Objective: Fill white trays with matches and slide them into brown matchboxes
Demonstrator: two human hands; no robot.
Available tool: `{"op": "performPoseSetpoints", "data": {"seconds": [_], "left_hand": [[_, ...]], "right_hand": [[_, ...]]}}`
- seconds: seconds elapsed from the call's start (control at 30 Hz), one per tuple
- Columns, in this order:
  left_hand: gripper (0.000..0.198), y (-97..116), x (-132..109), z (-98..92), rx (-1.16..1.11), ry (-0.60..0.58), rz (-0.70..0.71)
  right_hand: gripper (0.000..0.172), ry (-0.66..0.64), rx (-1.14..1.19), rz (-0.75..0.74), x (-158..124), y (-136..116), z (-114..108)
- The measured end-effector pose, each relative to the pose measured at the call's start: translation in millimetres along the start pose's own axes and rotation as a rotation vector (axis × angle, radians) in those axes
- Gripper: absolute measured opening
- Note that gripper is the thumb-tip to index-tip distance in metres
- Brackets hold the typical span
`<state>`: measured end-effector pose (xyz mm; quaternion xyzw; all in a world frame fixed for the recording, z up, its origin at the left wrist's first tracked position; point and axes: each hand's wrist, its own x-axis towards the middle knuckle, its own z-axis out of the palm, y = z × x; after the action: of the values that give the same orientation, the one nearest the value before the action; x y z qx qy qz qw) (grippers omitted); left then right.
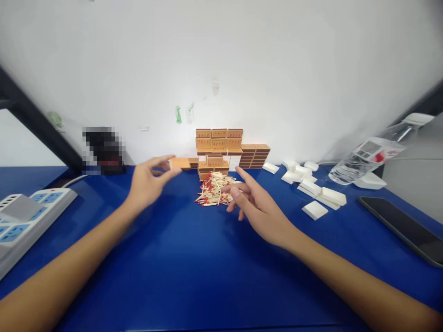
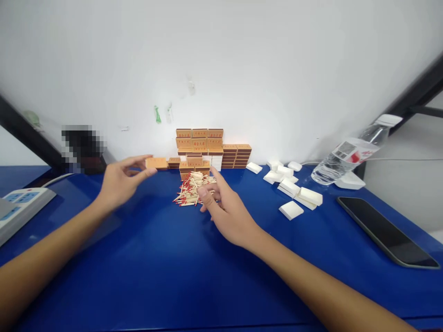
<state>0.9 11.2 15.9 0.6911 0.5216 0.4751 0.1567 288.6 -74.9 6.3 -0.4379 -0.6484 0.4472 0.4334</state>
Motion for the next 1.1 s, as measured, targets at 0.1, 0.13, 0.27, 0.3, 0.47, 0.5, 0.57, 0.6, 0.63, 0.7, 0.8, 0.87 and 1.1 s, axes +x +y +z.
{"op": "performPoseSetpoints", "data": {"seconds": [0.1,0.13,0.27,0.3,0.47,0.5,0.57,0.6,0.63,0.7,0.8,0.87,1.1], "left_hand": [[0.061,-37,31,-9.4,0.238,0.037,-0.103],[0.062,-45,37,-8.9,0.266,0.016,-0.116],[0.057,-59,45,2.9,0.352,-0.042,-0.103],[0.056,-59,45,5.8,0.381,-0.055,-0.087],[0.053,-56,48,11.4,0.512,-0.116,-0.039],[0.053,-57,49,11.5,0.533,-0.120,-0.041],[0.052,-58,50,12.1,0.565,-0.119,-0.048],[0.051,-58,50,12.6,0.573,-0.117,-0.051],[0.050,-59,50,13.4,0.577,-0.116,-0.051],[0.046,-58,50,15.5,0.573,-0.113,-0.044],[0.041,-56,49,19.7,0.562,-0.104,-0.026],[0.040,-54,49,22.0,0.559,-0.091,-0.027],[0.044,-47,46,20.0,0.601,-0.029,-0.061]], "right_hand": [[0.073,0.043,-0.110,-0.023,7,4,-8],[0.068,0.045,-0.146,-0.025,8,5,-10],[0.045,0.027,-0.282,-0.091,11,8,-12],[0.039,0.030,-0.313,-0.116,11,8,-13],[0.018,0.082,-0.434,-0.200,14,7,-20],[0.017,0.088,-0.447,-0.213,14,7,-21],[0.015,0.088,-0.470,-0.234,15,8,-21],[0.014,0.083,-0.480,-0.242,15,9,-21],[0.014,0.077,-0.492,-0.250,16,10,-22],[0.017,0.064,-0.523,-0.264,16,12,-22],[0.022,0.062,-0.555,-0.284,16,13,-23],[0.021,0.065,-0.569,-0.294,16,12,-26],[0.018,0.196,-0.716,-0.273,30,15,-51]]}}
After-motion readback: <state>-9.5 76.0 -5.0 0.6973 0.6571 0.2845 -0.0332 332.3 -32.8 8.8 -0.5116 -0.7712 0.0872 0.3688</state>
